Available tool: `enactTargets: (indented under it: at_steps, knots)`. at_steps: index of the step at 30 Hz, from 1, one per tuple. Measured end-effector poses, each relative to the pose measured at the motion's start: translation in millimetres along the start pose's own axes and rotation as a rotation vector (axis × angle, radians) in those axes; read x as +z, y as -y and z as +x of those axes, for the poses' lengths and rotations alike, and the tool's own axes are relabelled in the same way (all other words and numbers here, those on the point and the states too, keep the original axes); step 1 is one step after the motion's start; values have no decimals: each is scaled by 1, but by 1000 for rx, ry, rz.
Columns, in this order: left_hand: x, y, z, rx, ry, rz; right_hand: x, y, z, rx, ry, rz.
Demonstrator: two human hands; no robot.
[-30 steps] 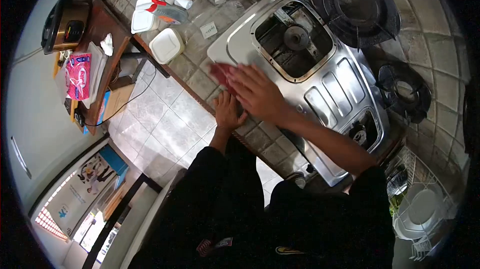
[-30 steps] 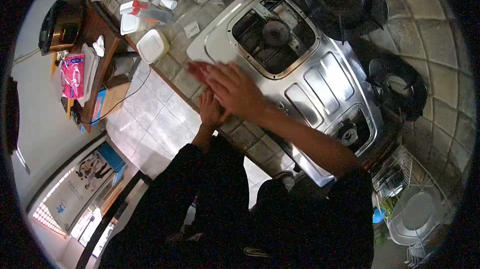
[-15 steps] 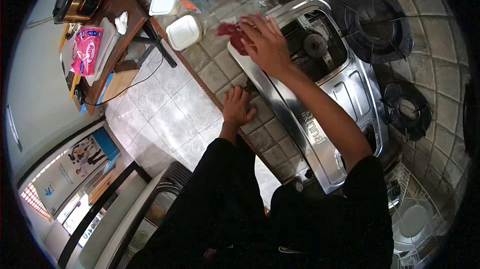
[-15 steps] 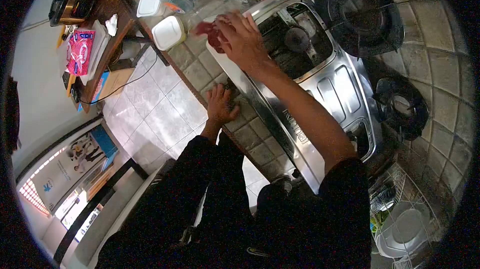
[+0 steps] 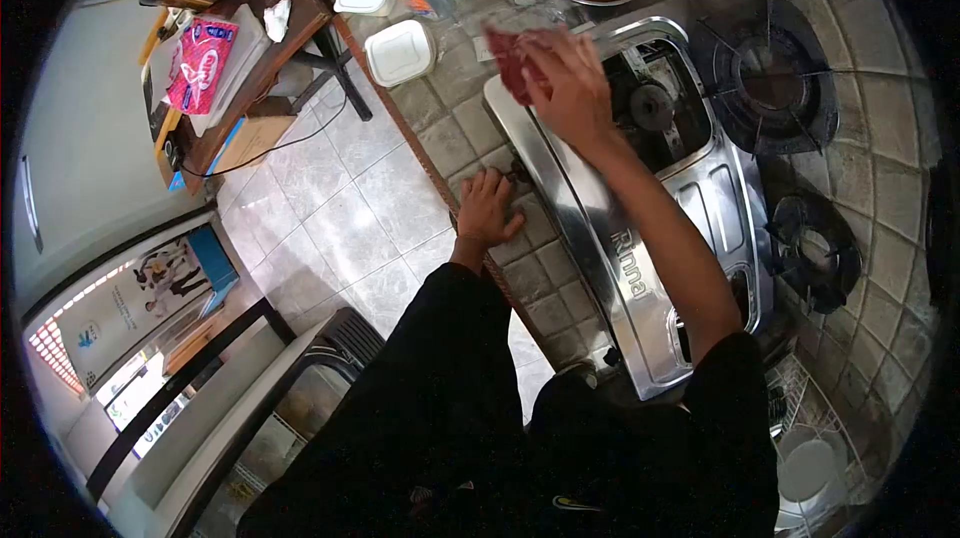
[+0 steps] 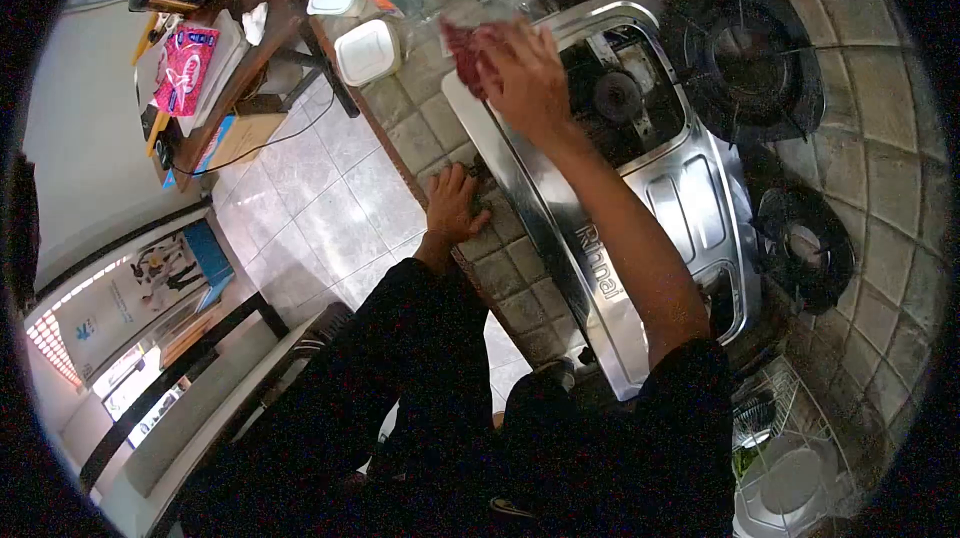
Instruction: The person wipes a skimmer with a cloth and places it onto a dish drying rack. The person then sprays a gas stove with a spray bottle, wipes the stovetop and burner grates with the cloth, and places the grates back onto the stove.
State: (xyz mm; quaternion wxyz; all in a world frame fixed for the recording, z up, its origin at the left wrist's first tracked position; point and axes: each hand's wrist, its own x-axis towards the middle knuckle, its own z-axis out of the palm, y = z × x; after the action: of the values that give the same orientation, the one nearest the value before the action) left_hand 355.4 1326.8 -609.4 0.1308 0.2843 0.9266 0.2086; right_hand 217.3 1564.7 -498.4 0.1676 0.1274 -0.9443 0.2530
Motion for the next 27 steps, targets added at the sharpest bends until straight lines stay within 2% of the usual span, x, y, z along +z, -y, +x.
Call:
enactTargets:
  at_steps: [1,4,9,11,14,17,19,22,25,27]
  knots:
    - [0,0,0,10,-31,25,-1,-5,1,66,-133,-67]
    - [-2,-4,3,12,-34,32,-4,14,-11,177,-60,-60]
    - [5,1,2,-18,30,-49,-26,53,-83,59,34,23]
    - [12,3,0,56,-158,68,-43,62,-114,24,190,118]
    - [17,4,0,66,-212,64,-69,64,-156,-75,309,168]
    - [11,5,1,19,-91,28,-79,55,-174,-115,342,244]
    - [10,4,-2,-8,6,24,-79,46,-161,-158,343,261]
    - [13,0,0,32,-54,43,-72,19,-128,-211,300,217]
    - [19,3,0,49,-143,128,-52,10,-102,-112,110,154]
    - [14,-2,0,44,-107,118,-54,22,-102,-16,89,104]
